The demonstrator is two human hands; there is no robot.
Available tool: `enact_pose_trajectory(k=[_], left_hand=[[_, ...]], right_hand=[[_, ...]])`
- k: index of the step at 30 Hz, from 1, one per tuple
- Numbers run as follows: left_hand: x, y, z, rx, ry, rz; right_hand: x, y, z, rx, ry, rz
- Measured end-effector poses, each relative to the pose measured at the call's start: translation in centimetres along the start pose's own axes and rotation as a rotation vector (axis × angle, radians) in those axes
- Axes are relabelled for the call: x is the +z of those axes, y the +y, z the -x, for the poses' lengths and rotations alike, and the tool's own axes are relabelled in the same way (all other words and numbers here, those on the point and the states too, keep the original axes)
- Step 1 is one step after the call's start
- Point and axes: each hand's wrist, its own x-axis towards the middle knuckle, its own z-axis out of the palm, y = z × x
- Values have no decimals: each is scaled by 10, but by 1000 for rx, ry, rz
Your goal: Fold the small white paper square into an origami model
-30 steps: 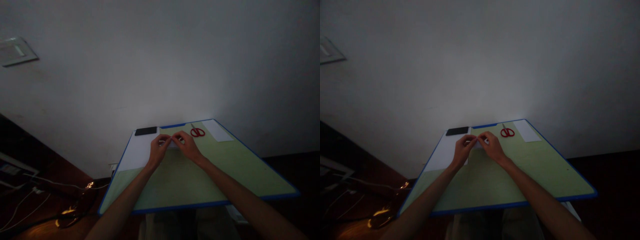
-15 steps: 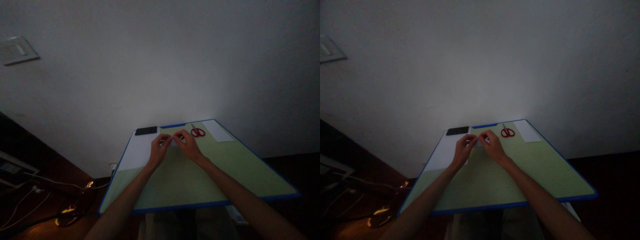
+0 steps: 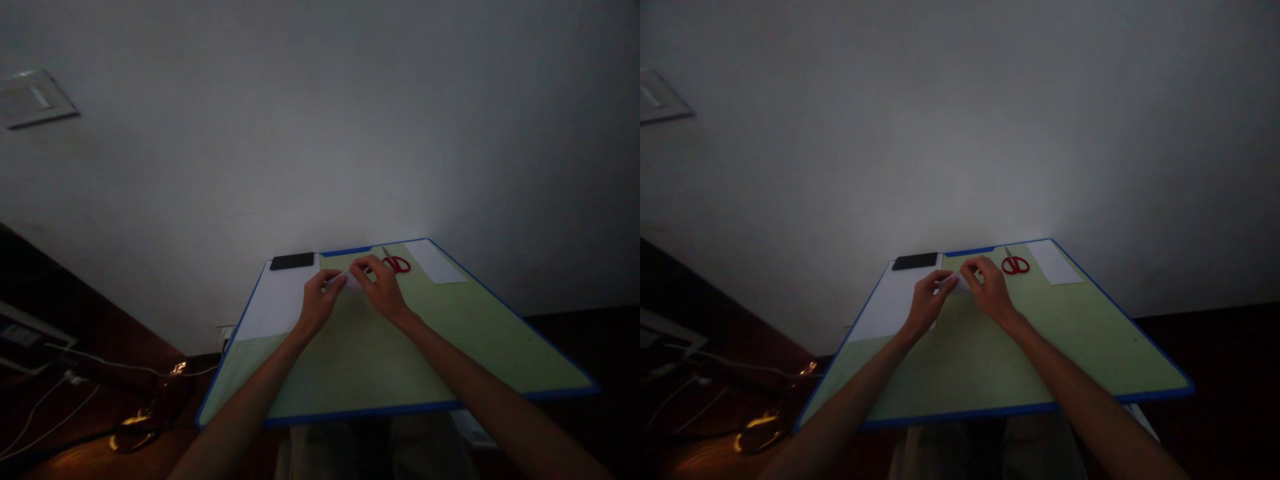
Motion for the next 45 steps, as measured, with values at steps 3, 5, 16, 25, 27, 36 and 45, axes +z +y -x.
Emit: enact_pose_trajectory(k=[3,5,16,25,27,36,45], left_hand=[[-2,1,-2,-70,15,116],[-3,3,-4,-106,47,189],[-6,-5,-10,-120,144,179],[-8,2,-9,-108,77,133],[-8,1,-9,-112,72,132],[-9,-3,-10,-151,42,165],[-8,2,-9,-119,-39,201]], right_hand=[[1,1,0,100,13,-54],[3,4,0,200,-48,-130],[2,10,-3,349,-136,-253],[-4,19,-7,356,-49,-230],[-4,19,-7,379,-52,-233],[-3,21,-7,361,-63,-198],[-9,11,-10,263,-213,-197]])
